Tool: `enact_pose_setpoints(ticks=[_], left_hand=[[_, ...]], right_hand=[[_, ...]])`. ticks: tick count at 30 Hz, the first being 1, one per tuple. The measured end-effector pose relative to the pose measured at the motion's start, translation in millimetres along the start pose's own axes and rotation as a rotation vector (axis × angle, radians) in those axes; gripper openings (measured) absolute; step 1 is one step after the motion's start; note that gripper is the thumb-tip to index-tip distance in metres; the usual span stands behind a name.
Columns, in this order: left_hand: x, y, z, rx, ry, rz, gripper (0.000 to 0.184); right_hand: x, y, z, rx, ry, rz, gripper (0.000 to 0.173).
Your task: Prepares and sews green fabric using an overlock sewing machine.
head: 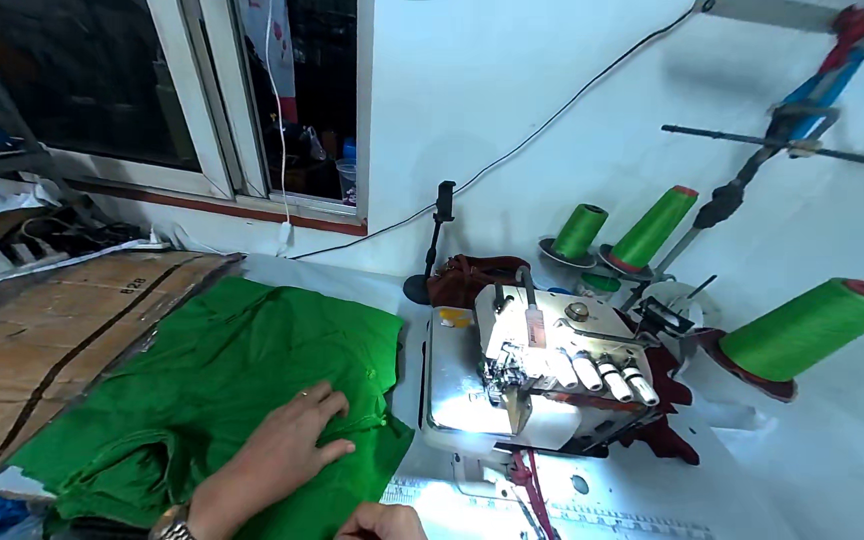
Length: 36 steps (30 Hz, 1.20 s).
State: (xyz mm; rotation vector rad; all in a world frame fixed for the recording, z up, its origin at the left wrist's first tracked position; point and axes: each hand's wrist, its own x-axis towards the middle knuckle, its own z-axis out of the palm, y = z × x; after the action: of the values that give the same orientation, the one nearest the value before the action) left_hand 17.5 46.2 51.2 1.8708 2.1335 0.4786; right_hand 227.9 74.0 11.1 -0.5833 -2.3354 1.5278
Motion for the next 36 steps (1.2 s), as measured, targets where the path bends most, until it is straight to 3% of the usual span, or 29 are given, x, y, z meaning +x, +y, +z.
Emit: enact_pose_setpoints(ticks=[4, 7, 9, 11, 13, 15, 17, 18, 20, 22, 24, 27, 30, 32, 34, 36], left_hand=[[29.4, 0.0, 13.7, -0.011, 0.146, 0.013, 0.03], [63.5, -27.5, 3.7, -0.018, 0.359, -0.144, 0.029], [81.0, -46.4, -3.5, -0.03, 0.347, -0.308, 0.049], [91.2, -58.7, -5.8, -0.081, 0.273, -0.367, 0.047], [91.2, -59.6, -11.5, -0.146, 0.251, -0.278, 0.021], [79.8, -50.4, -24.7, -0.297, 0.251, -0.054, 0.009], [59.7, -32.4, -40.5, -0.453, 0.222, 0.19, 0.012], [47.5, -19.8, -47.5, -0.508, 0.207, 0.285, 0.014], [24.5, 6.8, -59.0, -0.583, 0.192, 0.427, 0.014], [9.2, 29.1, -67.8, -0.614, 0.21, 0.525, 0.012], [0.1, 45.8, -73.5, -0.59, 0.343, 0.553, 0.012], [-14.5, 66.7, -71.0, -0.479, 0.674, 0.514, 0.017], [-44.8, 95.5, -45.6, -0.496, 0.791, 0.562, 0.026], [-66.7, 117.0, -20.1, -0.629, 0.737, 0.619, 0.024], [-82.0, 133.7, 4.3, -0.821, 0.579, 0.647, 0.023], [-88.3, 151.2, 29.9, -1.009, 0.441, 0.616, 0.037]], right_hand=[[7.8, -0.3, 2.4, -0.032, 0.169, 0.034, 0.02], [17.6, 8.7, -4.7, -0.076, 0.291, 0.11, 0.019], [20.4, 14.0, -11.5, -0.096, 0.31, 0.156, 0.019], [17.5, 14.0, -17.3, -0.083, 0.259, 0.176, 0.021], [11.6, 13.1, -21.9, -0.061, 0.208, 0.126, 0.021], [7.7, 9.7, -26.5, -0.05, 0.29, 0.014, 0.019], [12.0, 1.1, -33.8, -0.089, 0.488, -0.136, 0.025], [16.3, -6.6, -40.7, -0.108, 0.549, -0.197, 0.036], [24.2, -28.4, -57.0, -0.099, 0.528, -0.258, 0.059], [27.4, -55.3, -69.7, -0.086, 0.436, -0.266, 0.053], [25.9, -83.2, -77.1, -0.052, 0.357, -0.252, 0.029], [14.2, -117.3, -85.1, 0.107, 0.316, -0.225, 0.025], [-6.8, -140.6, -96.8, 0.461, 0.364, -0.131, 0.022], [-26.7, -152.2, -106.0, 0.684, 0.395, -0.1, 0.019], [-50.6, -158.8, -113.8, 0.799, 0.432, -0.108, 0.02], [-76.8, -162.1, -117.6, 0.82, 0.503, -0.147, 0.019]])
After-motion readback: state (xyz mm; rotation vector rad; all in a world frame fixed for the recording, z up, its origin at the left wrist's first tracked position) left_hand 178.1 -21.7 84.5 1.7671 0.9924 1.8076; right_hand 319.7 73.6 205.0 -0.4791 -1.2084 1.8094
